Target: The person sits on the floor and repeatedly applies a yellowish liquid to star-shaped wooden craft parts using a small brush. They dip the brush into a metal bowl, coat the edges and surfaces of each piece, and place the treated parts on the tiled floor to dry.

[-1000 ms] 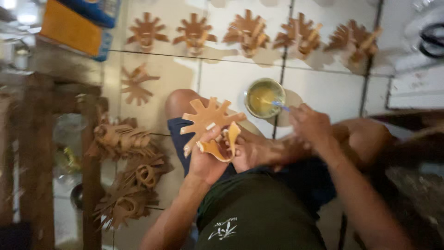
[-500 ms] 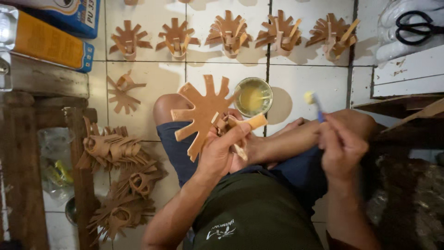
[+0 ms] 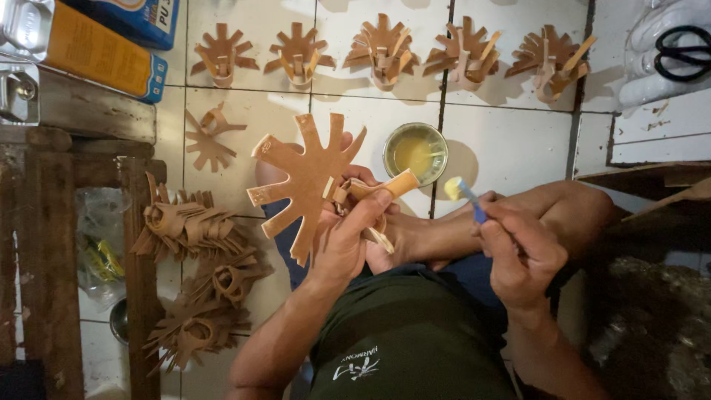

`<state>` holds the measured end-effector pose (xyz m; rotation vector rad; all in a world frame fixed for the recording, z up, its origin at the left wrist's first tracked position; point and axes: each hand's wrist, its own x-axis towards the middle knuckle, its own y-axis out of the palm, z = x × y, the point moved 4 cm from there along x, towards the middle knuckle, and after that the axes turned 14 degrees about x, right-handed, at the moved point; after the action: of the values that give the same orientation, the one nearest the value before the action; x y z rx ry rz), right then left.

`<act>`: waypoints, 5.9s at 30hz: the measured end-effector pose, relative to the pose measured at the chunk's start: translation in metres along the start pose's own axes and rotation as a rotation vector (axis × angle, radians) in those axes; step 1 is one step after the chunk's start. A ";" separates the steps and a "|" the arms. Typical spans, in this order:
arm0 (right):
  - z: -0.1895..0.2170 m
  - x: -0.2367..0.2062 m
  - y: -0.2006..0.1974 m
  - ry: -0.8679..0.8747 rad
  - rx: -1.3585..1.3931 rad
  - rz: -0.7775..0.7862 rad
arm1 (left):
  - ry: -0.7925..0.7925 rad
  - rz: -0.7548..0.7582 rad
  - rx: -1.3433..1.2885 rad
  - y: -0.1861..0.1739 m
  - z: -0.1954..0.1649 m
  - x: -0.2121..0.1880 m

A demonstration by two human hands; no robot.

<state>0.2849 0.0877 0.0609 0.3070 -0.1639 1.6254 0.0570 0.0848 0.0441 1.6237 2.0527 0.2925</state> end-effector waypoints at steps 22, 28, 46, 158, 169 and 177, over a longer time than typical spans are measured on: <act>-0.011 0.000 0.004 0.065 -0.026 0.025 | -0.027 -0.019 0.084 -0.001 0.001 -0.002; -0.015 0.002 0.003 0.045 -0.052 0.032 | -0.037 0.008 0.037 -0.004 0.009 0.001; -0.011 0.010 0.010 0.036 -0.109 0.071 | -0.039 0.008 0.054 -0.003 0.008 0.001; -0.012 -0.005 0.009 0.164 0.049 0.087 | -0.100 0.045 0.033 -0.004 0.020 -0.006; -0.009 -0.004 0.012 0.165 0.024 0.093 | -0.065 0.029 0.032 -0.005 0.020 -0.007; -0.010 -0.004 0.012 0.134 -0.017 0.108 | -0.092 0.035 0.034 -0.010 0.029 -0.007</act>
<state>0.2718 0.0858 0.0514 0.1775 -0.0938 1.7448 0.0644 0.0711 0.0172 1.6632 1.9719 0.1925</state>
